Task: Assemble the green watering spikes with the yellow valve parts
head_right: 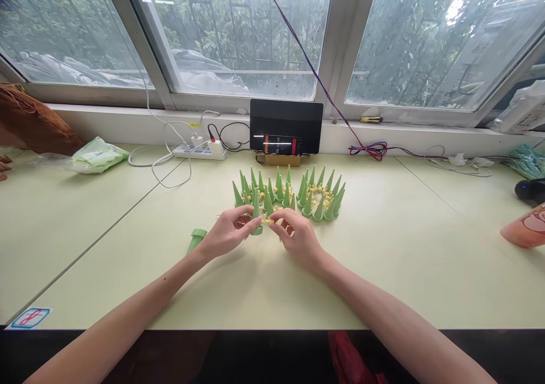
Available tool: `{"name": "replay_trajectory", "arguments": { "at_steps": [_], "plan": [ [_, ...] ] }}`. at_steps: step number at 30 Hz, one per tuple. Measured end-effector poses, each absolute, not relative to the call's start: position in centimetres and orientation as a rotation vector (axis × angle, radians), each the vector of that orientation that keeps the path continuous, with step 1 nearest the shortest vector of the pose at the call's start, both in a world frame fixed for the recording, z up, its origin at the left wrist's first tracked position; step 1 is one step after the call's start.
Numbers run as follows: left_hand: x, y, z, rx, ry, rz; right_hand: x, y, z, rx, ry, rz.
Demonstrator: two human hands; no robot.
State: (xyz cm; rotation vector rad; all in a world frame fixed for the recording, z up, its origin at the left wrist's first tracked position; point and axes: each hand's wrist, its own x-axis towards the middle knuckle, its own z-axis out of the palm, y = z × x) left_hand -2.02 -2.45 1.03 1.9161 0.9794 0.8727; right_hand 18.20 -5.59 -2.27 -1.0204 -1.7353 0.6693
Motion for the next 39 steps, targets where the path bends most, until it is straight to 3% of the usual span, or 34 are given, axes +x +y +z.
{"name": "replay_trajectory", "arguments": {
  "at_steps": [39],
  "plan": [
    [-2.02,-2.41,0.99,1.929,0.916,0.890,18.07,-5.45,-2.09,-1.030,-1.778,0.645]
  ]
}}
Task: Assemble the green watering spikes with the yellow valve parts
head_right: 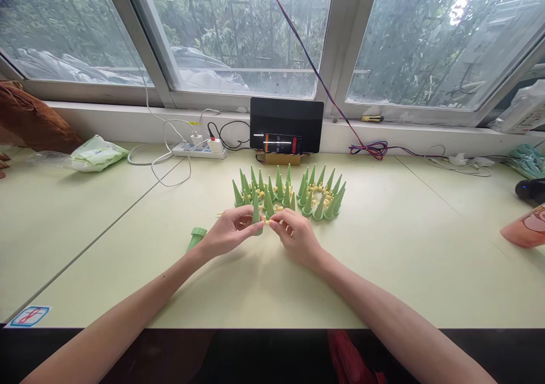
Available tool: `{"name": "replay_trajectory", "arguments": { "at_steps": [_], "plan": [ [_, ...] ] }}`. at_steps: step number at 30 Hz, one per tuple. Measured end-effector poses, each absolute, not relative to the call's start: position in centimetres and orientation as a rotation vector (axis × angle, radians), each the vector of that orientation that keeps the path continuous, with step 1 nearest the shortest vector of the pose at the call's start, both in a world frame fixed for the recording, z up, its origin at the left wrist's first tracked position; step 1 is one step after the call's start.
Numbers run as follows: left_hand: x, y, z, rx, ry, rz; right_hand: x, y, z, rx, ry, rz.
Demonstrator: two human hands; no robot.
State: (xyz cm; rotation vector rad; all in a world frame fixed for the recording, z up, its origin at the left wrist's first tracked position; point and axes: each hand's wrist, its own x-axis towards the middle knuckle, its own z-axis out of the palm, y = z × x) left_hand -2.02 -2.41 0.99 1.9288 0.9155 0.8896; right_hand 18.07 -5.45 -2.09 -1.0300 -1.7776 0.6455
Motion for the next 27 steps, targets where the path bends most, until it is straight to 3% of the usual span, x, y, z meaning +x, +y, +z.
{"name": "replay_trajectory", "arguments": {
  "at_steps": [10,27],
  "plan": [
    [-1.94,-2.55,0.88,1.917,0.884,0.870,18.10,-5.43,-2.00,-1.087,-1.845,0.552],
    [-2.00,-2.33,0.94,1.924,0.919,0.868,18.19,-5.24,-2.56,-1.008,-1.786,0.720]
  ]
}}
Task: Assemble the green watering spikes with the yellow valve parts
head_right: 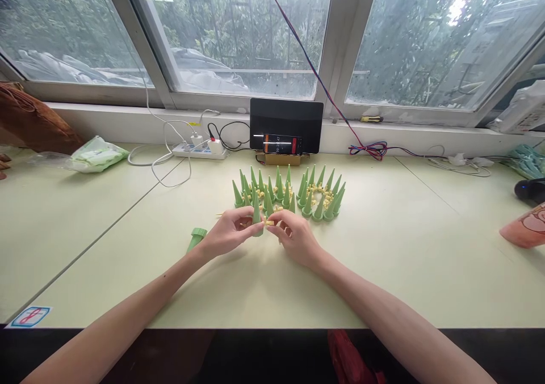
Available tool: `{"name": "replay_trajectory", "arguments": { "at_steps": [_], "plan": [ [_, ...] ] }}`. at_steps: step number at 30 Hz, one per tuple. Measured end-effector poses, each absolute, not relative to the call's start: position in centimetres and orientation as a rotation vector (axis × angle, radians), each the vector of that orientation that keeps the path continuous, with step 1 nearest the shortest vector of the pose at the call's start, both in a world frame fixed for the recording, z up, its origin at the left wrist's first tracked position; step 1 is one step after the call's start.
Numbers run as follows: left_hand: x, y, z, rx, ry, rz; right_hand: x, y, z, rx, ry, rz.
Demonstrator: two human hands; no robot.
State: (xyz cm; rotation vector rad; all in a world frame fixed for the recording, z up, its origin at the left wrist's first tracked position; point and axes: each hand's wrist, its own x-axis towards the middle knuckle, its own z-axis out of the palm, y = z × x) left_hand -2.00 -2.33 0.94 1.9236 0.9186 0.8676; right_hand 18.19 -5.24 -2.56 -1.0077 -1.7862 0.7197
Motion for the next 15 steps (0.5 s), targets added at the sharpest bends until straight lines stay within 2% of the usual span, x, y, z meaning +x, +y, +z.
{"name": "replay_trajectory", "arguments": {
  "at_steps": [15],
  "plan": [
    [-1.93,-2.42,0.82,1.951,0.899,0.857,18.11,-5.22,-2.34,-1.087,-1.855,0.653]
  ]
}}
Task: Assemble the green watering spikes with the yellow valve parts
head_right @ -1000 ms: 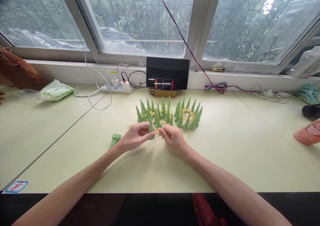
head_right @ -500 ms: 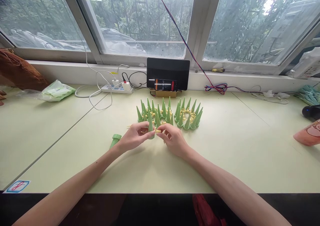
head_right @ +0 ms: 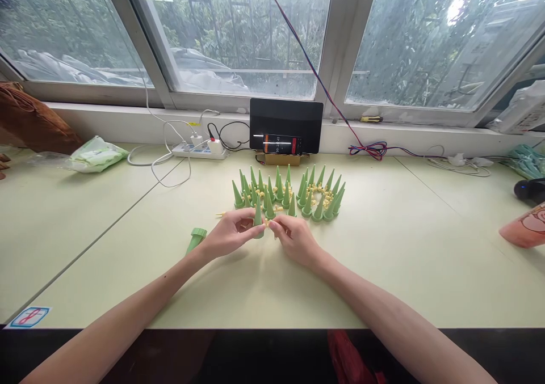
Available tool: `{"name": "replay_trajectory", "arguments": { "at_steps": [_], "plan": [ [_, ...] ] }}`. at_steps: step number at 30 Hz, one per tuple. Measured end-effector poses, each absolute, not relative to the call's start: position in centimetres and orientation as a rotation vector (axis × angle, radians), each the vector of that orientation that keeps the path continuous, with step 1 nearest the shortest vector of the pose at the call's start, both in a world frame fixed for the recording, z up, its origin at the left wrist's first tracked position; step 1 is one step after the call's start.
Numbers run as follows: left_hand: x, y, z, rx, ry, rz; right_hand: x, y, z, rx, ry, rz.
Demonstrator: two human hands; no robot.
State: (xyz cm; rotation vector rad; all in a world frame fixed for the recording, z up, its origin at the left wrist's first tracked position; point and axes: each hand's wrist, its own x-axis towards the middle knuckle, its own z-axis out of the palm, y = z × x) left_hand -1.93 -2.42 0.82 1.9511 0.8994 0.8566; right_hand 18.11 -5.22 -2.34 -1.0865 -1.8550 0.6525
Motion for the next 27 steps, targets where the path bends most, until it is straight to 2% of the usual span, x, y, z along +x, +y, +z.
{"name": "replay_trajectory", "arguments": {
  "at_steps": [27],
  "plan": [
    [-1.94,-2.45,0.97,1.920,0.898,0.843,18.18,-5.46,-2.20,-1.074,-1.844,0.696]
  ]
}}
